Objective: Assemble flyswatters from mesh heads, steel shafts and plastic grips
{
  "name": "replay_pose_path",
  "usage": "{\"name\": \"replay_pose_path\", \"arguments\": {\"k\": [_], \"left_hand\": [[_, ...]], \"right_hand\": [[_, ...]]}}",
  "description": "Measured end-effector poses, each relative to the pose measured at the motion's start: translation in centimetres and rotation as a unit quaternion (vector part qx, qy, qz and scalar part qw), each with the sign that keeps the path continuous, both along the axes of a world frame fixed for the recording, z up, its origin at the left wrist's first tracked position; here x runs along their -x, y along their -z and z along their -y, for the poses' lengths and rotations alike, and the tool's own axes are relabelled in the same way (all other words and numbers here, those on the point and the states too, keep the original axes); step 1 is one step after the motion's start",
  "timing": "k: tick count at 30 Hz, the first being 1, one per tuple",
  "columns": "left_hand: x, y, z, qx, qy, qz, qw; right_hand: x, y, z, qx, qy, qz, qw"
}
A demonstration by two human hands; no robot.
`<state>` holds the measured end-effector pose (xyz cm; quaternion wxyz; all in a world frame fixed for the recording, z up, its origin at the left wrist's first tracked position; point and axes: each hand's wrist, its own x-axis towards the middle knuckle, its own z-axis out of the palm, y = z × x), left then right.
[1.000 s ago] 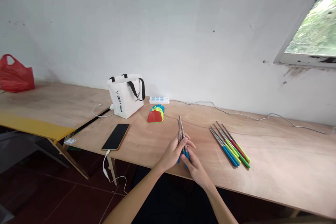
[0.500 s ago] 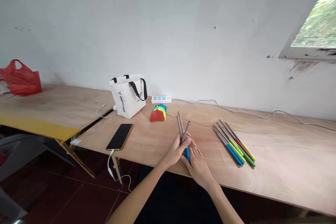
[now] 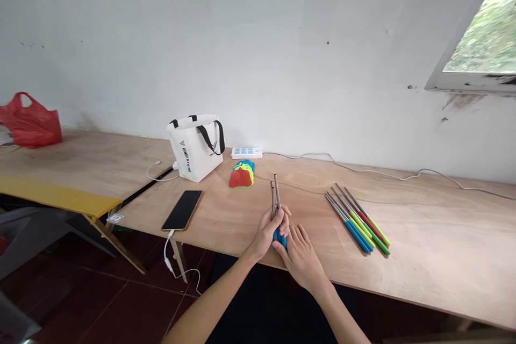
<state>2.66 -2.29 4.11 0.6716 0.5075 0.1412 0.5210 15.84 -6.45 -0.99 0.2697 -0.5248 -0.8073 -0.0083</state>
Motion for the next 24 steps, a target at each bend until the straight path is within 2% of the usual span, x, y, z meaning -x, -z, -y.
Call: {"name": "replay_pose_path", "arguments": {"k": [9, 13, 16, 18, 19, 21, 24], "left_hand": [[0.3, -0.7, 0.4, -0.037, -0.026, -0.083, 0.996], [0.4, -0.7, 0.1, -0.04, 0.004, -0.085, 0.996], [0.3, -0.4, -0.1, -0.029, 0.013, -0.075, 0.997], [0.2, -0.2, -0.1, -0.019, 0.019, -0.079, 0.997], [0.2, -0.2, -0.1, -0.012, 0.02, -0.082, 0.996], [0.0, -0.1, -0.1, 0.002, 0.015, -0.082, 0.996], [-0.1, -0.1, 0.0, 0.009, 0.009, -0.08, 0.997]], "right_hand": [[0.6, 0.1, 0.0, -0.01, 0.012, 0.016, 1.0], [-0.4, -0.8, -0.1, 0.051, -0.014, -0.016, 0.998], [-2.6, -3.2, 0.0, 0.154, -0.117, -0.062, 0.979], [-4.0, -5.6, 0.1, 0.207, -0.127, -0.169, 0.955], [-4.5, -6.9, 0.2, 0.201, -0.111, -0.224, 0.947], [-4.8, -9.7, 0.1, 0.128, -0.077, -0.281, 0.948], [-4.0, -13.2, -0.3, 0.047, -0.107, -0.3, 0.947]]}}
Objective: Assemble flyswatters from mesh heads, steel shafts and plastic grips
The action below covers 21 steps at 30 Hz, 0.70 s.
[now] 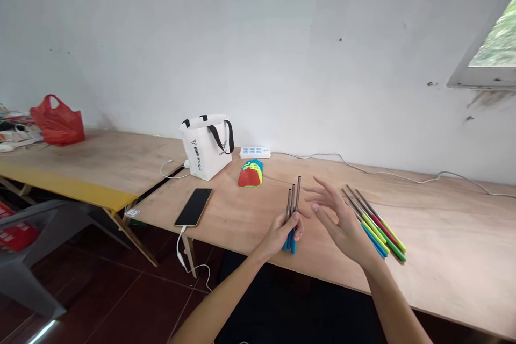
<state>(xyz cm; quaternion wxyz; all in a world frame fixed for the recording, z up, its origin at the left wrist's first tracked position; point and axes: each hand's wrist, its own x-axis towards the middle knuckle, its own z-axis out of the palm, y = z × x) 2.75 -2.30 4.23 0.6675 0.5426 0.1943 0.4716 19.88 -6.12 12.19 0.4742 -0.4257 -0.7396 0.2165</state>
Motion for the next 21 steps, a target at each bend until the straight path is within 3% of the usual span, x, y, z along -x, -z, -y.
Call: {"name": "replay_pose_path", "arguments": {"k": [2, 5, 10, 21], "left_hand": [[0.0, -0.1, 0.1, -0.008, 0.005, -0.01, 1.0], [0.0, -0.2, 0.3, -0.021, 0.017, -0.025, 0.999], [0.0, -0.3, 0.3, -0.039, 0.028, -0.045, 0.998], [-0.2, 0.0, 0.3, -0.053, 0.017, -0.051, 0.997]], "right_hand": [[0.8, -1.5, -0.3, -0.026, -0.007, -0.021, 0.999], [1.6, -2.2, -0.8, -0.006, 0.018, -0.039, 0.999], [2.0, -1.1, -1.1, 0.023, 0.027, -0.056, 0.998], [2.8, 0.9, 0.1, -0.017, 0.062, -0.036, 0.997]]}}
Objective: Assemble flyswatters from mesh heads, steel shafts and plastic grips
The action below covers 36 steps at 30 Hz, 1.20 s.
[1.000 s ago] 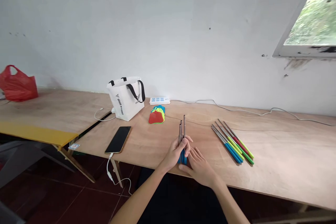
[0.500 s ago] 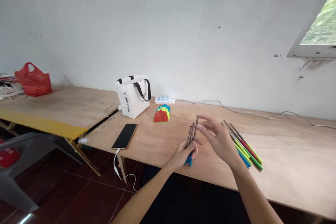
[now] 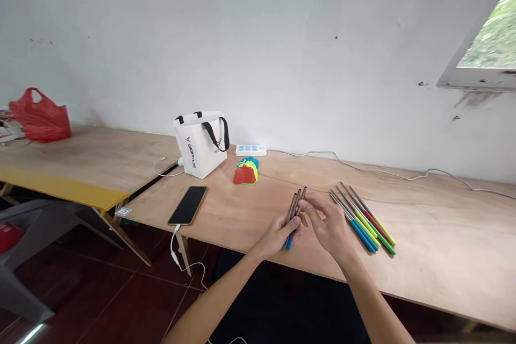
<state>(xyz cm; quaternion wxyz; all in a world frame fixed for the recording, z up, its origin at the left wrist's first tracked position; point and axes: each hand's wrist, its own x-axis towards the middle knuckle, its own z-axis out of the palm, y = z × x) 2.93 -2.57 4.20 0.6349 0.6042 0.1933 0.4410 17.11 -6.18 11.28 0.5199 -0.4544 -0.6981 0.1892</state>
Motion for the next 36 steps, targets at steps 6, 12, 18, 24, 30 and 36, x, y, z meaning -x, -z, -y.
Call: {"name": "replay_pose_path", "arguments": {"k": [6, 12, 18, 24, 30, 36], "left_hand": [[-0.1, 0.4, -0.4, -0.005, -0.012, -0.021, 1.0], [-0.1, 0.7, -0.3, 0.019, -0.001, -0.008, 1.0], [-0.3, 1.1, -0.3, 0.024, -0.003, -0.002, 1.0], [-0.4, 1.1, -0.2, 0.016, 0.002, 0.02, 1.0], [-0.5, 1.6, -0.3, 0.009, -0.003, 0.033, 0.999], [-0.4, 1.5, -0.4, 0.025, 0.001, 0.034, 0.999]], "right_hand": [[-0.4, 2.0, 0.0, 0.022, 0.02, -0.018, 0.999], [-1.2, 1.1, 0.0, 0.065, -0.022, -0.009, 0.998], [-0.3, 0.7, 0.1, 0.017, 0.003, -0.029, 0.999], [0.5, 1.1, -0.1, 0.004, 0.016, -0.066, 0.998], [0.8, 0.5, 0.0, -0.003, 0.027, -0.043, 0.999], [0.7, 0.4, -0.2, 0.003, 0.008, -0.047, 0.999]]}}
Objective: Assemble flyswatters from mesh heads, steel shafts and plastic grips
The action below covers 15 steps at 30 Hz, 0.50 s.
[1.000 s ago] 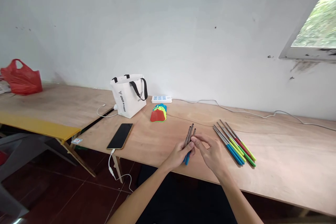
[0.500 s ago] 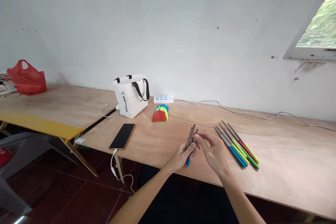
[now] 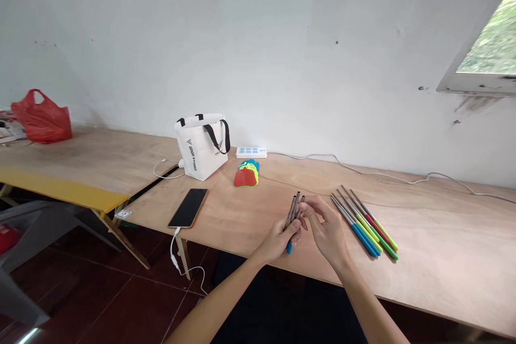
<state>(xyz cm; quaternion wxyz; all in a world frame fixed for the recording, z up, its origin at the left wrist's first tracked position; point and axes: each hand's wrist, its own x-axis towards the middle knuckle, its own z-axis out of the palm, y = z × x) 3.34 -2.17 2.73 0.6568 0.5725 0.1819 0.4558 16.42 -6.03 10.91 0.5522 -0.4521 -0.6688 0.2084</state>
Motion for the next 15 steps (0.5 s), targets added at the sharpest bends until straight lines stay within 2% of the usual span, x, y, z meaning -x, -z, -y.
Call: {"name": "replay_pose_path", "arguments": {"k": [4, 9, 12, 15], "left_hand": [[0.5, -1.1, 0.0, -0.006, 0.001, -0.02, 1.0], [0.8, -2.2, -0.3, -0.006, -0.049, 0.032, 0.998], [0.7, -2.5, -0.5, 0.042, -0.104, 0.098, 0.989], [0.5, -2.6, -0.3, 0.075, -0.155, 0.15, 0.974]], "right_hand": [[-0.9, 1.4, -0.2, 0.03, -0.033, -0.002, 0.999], [-1.6, 5.8, 0.1, 0.082, -0.013, -0.044, 0.996], [-1.3, 7.6, 0.4, 0.139, -0.081, -0.005, 0.987], [-0.2, 8.0, 0.7, 0.182, -0.161, 0.019, 0.97]]}}
